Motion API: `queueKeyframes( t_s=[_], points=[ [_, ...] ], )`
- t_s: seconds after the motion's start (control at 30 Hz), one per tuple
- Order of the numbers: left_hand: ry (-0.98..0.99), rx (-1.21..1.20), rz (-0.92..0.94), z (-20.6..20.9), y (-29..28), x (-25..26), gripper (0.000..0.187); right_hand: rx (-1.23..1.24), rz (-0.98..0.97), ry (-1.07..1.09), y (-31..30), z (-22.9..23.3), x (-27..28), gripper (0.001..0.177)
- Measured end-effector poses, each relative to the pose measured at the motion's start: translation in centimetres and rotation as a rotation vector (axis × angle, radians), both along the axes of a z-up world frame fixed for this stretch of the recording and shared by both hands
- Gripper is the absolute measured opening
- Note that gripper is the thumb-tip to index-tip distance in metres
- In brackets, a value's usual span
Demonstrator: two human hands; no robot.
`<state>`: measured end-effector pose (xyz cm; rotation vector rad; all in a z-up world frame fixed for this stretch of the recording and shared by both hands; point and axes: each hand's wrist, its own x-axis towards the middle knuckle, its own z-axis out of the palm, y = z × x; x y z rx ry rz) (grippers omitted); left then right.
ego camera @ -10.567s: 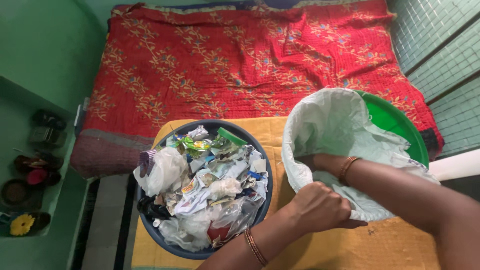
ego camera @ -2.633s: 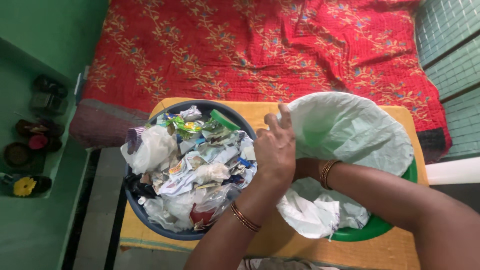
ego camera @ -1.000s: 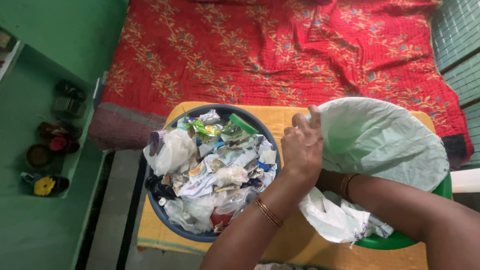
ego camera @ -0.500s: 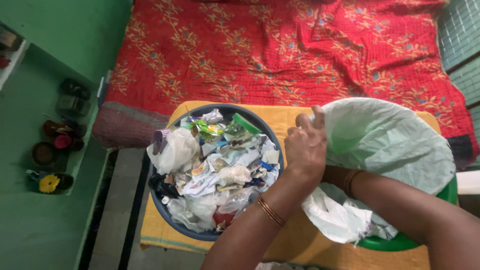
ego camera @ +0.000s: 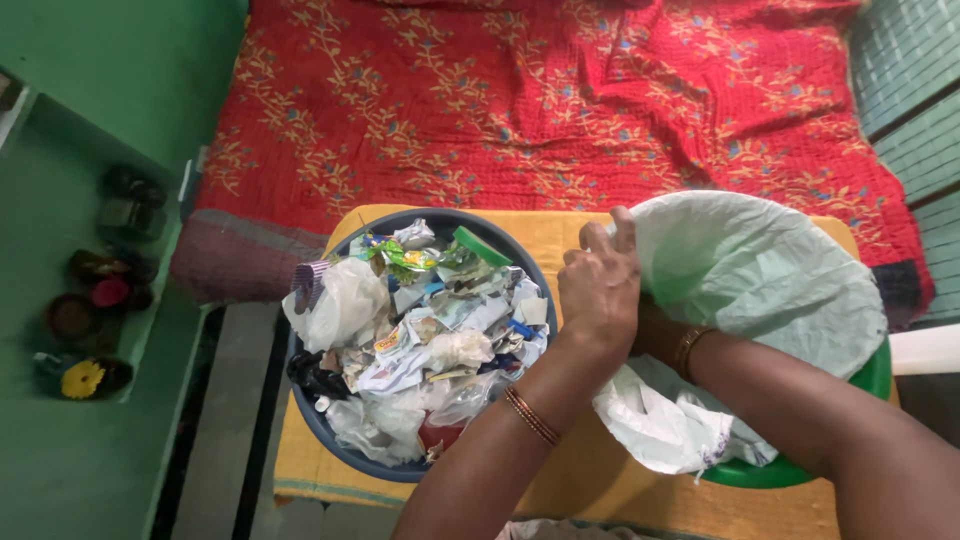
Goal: The person places a white cloth bag into a green plastic basket and adjusts it to fit the interior. The person repeatedly smooths and tucks the bag edges along the basket rim and inside the basket.
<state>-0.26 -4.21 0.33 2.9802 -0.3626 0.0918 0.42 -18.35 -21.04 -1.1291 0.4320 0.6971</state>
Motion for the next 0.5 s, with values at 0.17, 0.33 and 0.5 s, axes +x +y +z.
queueKeyframes(
  t_s=[0.17,0.33,0.5],
  points=[
    [-0.019,-0.058,-0.014,0.0,0.0,0.0,0.072,-1.057,0.755,-0.601,-1.7,-1.4,-1.5,0.038],
    [0.009,-0.082,-0.028,0.1,-0.6,-0.1,0.073,-1.481,1.001,-0.423,-4.0,-4.2,-4.0,0.036],
    [-0.046,-0.11,-0.017,-0.3,-0.6,0.0,0.064,-1.409,0.933,-0.453,-4.0,-4.7,-3.8,0.035]
  ],
)
